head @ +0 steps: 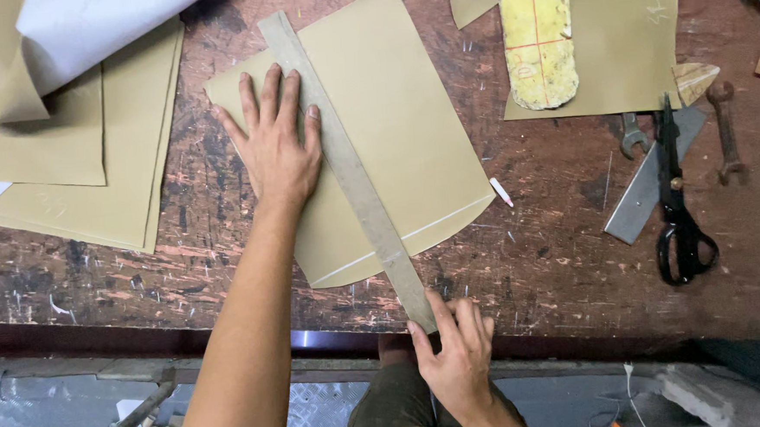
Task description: The person marks lines on a brown paper pattern using a ruler and chalk, then traces a small template onto the pattern. They cut a white paper strip with scissors and continue marking and tracing on the brown pattern using a tape measure and template.
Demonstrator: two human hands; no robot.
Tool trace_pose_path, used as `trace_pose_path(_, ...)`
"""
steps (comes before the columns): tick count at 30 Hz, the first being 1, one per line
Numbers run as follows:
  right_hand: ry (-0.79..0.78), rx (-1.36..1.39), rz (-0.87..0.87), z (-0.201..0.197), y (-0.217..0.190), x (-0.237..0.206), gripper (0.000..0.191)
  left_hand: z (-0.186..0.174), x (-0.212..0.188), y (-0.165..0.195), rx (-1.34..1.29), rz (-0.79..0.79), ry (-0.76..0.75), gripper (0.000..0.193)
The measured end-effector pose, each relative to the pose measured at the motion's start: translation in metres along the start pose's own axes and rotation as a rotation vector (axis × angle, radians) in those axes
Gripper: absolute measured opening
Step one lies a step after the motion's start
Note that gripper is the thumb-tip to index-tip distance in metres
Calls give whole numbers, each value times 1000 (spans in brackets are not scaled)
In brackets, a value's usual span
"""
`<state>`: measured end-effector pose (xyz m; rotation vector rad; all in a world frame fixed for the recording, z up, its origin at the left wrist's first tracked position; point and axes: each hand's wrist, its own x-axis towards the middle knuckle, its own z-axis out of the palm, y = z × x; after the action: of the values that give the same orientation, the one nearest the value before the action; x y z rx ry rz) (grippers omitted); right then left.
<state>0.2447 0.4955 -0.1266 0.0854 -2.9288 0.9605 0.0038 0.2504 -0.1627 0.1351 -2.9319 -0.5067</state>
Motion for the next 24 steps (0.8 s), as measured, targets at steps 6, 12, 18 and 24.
trace_pose_path(6,-14,0,-3,-2,-3,1,55,-1,-1,0,-9,-2,8,54)
trace_pose_path(12,-30,-12,5,-3,-4,4,55,-5,-1,2,0,-6,-6,54)
trace_pose_path(18,-66,20,40,-10,-5,3,52,-4,-1,3,28,-1,-22,55)
trace_pose_path(24,34,128,149,-32,30,69,41,-5,0,5,39,8,-41,56)
